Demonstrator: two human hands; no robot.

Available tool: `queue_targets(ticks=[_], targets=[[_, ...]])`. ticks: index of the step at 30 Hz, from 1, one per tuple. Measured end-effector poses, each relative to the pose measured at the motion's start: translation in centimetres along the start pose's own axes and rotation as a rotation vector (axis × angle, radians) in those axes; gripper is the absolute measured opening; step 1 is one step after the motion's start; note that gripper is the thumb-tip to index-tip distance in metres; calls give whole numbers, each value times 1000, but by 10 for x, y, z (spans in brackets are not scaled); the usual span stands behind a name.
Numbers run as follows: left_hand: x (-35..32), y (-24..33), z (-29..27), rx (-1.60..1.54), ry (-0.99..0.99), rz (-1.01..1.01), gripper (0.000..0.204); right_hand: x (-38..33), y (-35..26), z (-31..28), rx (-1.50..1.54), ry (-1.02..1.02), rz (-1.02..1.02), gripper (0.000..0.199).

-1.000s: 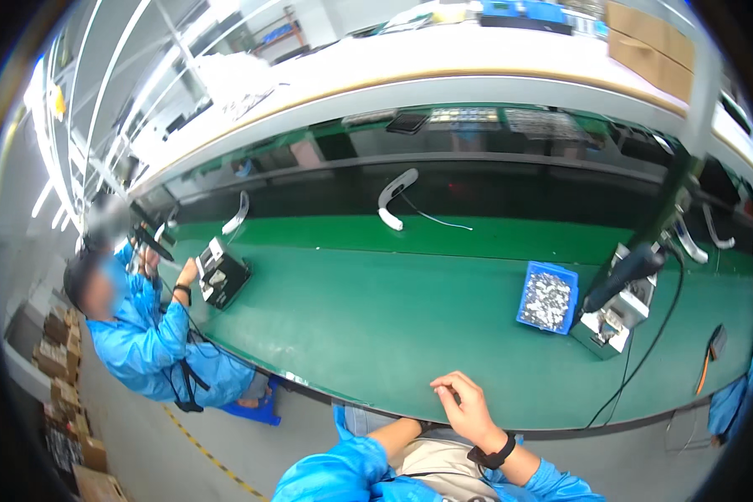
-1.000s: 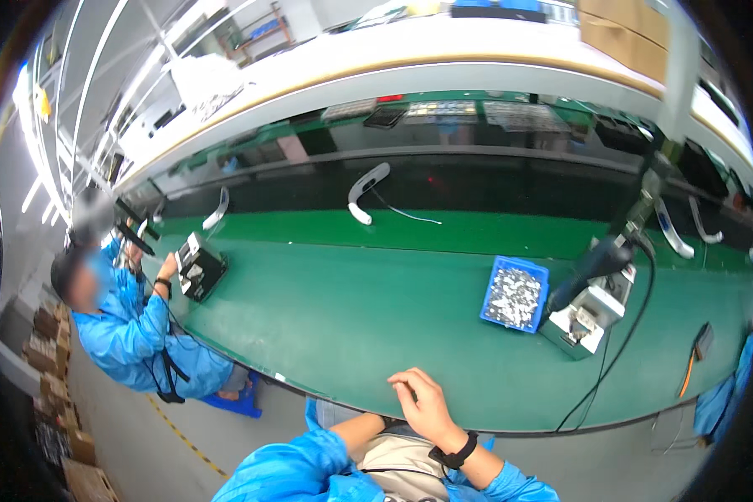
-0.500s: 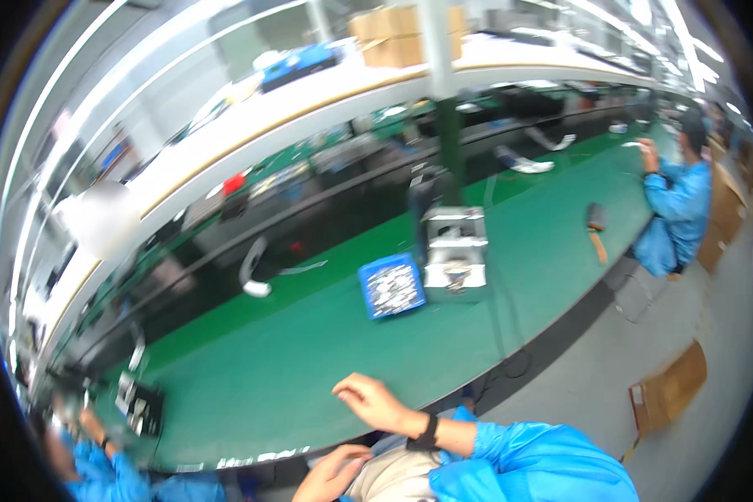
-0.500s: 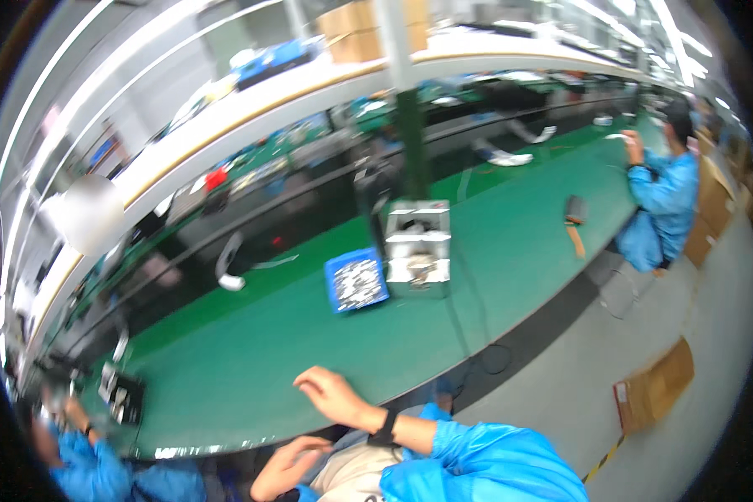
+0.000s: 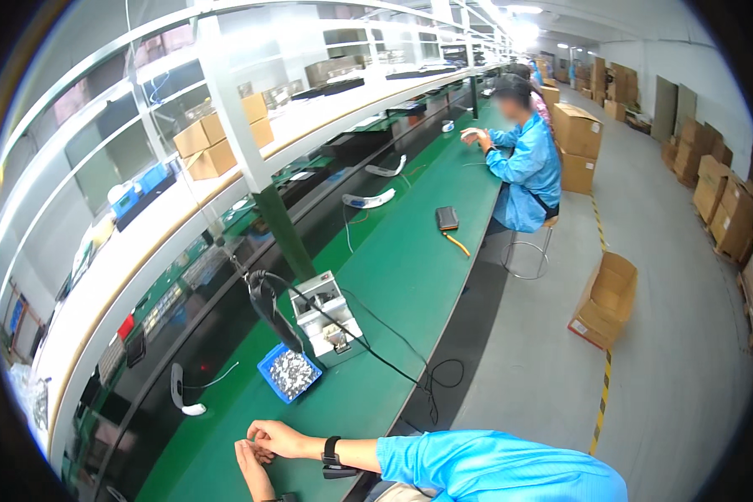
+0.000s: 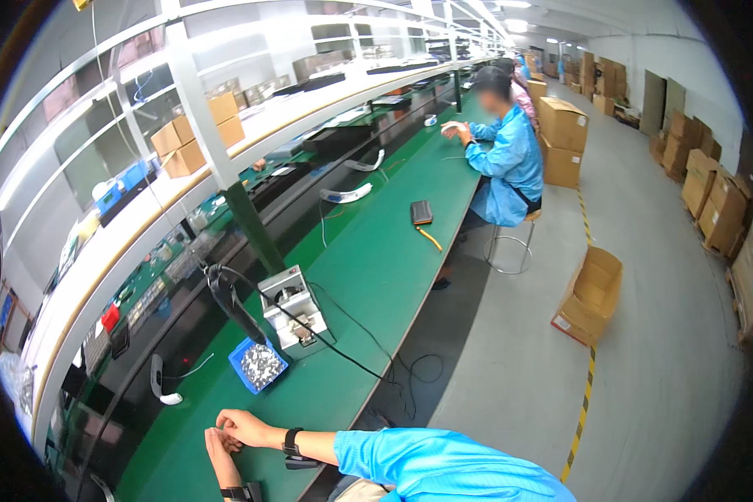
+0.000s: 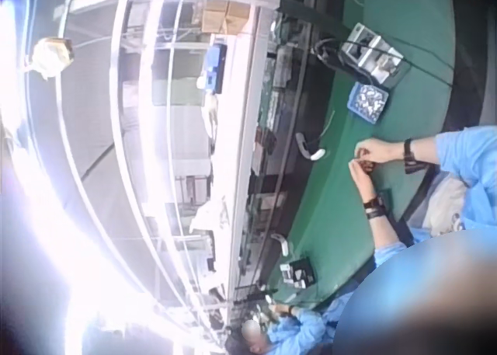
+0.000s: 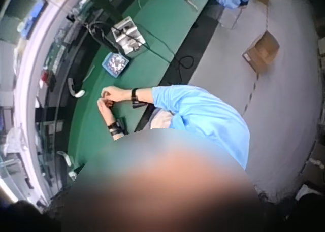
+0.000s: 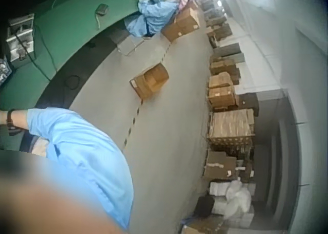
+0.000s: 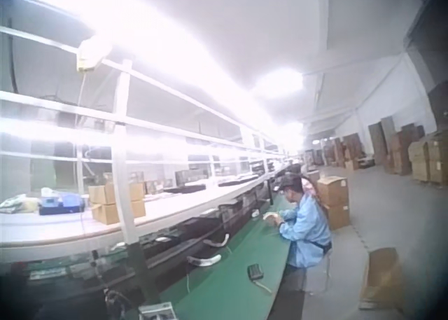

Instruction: Assemble plastic casing housings using an electronic hanging screwdriver and small screws on an electronics manufacturing assembly line.

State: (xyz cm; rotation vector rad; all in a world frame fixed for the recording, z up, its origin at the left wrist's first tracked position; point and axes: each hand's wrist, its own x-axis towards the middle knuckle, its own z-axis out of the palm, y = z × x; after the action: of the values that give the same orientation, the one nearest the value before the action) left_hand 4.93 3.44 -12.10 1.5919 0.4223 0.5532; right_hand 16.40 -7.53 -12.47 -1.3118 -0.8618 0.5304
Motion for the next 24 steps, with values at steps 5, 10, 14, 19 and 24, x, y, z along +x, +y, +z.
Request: queue_targets(ticks=[5, 10, 14, 19, 24], targets=[[11, -9, 1, 103, -7, 4, 26, 9, 25, -5, 346, -153, 55, 15], [9, 1, 0, 22, -14, 17, 23, 12, 20, -6, 336, -174, 32, 14], [1, -9, -9, 27, -5, -14, 20, 11, 26, -3, 317, -236, 36, 15], [-2, 3, -7, 137, -16, -30, 26, 9, 18, -4, 329, -217, 106, 16], [-1, 2, -6, 61, -27, 11, 29, 7, 6, -3, 253, -192, 147, 14]])
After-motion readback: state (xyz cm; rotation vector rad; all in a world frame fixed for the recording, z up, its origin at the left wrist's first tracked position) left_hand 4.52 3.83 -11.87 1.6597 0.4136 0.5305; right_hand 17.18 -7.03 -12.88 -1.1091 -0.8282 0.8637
